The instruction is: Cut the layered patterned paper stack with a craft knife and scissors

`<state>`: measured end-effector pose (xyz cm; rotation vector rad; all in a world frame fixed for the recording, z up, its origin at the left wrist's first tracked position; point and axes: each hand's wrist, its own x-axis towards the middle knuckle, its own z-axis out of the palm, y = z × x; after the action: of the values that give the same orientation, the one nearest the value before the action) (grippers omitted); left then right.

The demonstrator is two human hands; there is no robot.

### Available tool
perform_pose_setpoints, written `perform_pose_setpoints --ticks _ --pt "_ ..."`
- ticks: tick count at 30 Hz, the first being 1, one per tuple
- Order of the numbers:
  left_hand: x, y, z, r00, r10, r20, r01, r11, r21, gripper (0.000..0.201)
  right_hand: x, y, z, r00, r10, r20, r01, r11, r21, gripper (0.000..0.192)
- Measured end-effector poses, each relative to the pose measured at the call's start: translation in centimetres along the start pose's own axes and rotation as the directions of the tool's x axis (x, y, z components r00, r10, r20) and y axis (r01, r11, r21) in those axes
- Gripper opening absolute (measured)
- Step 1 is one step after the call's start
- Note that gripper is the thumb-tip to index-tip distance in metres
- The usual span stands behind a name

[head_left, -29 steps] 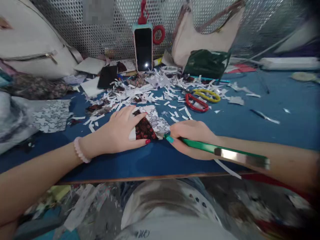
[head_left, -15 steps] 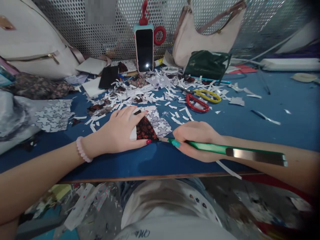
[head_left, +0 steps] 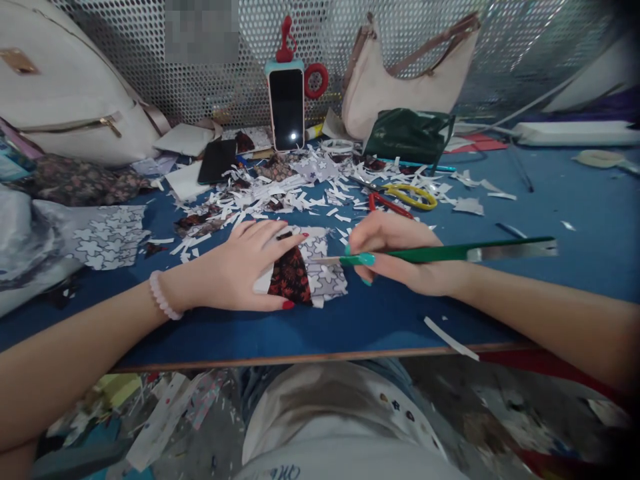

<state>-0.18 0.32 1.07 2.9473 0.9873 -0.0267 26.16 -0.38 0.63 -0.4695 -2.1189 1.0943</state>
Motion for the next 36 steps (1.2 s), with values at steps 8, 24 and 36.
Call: perform_pose_setpoints --ticks 8,24,36 --pt "0.1 -0.9 -0.6 0.983 0.156 0.096 -0.151 0.987 -0.055 0.09 0.7 1.1 -1.0 0.975 0.118 0.189 -0.098 0.989 -0.108 0.008" --pt "0.0 -1.1 -0.3 0.982 0.172 0.082 -0.167 0.984 -0.066 0.089 1.1 0.4 -1.7 0.953 0.081 0.291 -0.003 0.966 -0.258 0.011" --pt "0.1 -1.0 -0.5 0.981 0.172 0.085 -0.166 0.984 -0.07 0.088 0.8 -0.6 -2.8 0.937 0.148 0.317 -0.048 0.952 -0.302 0.012"
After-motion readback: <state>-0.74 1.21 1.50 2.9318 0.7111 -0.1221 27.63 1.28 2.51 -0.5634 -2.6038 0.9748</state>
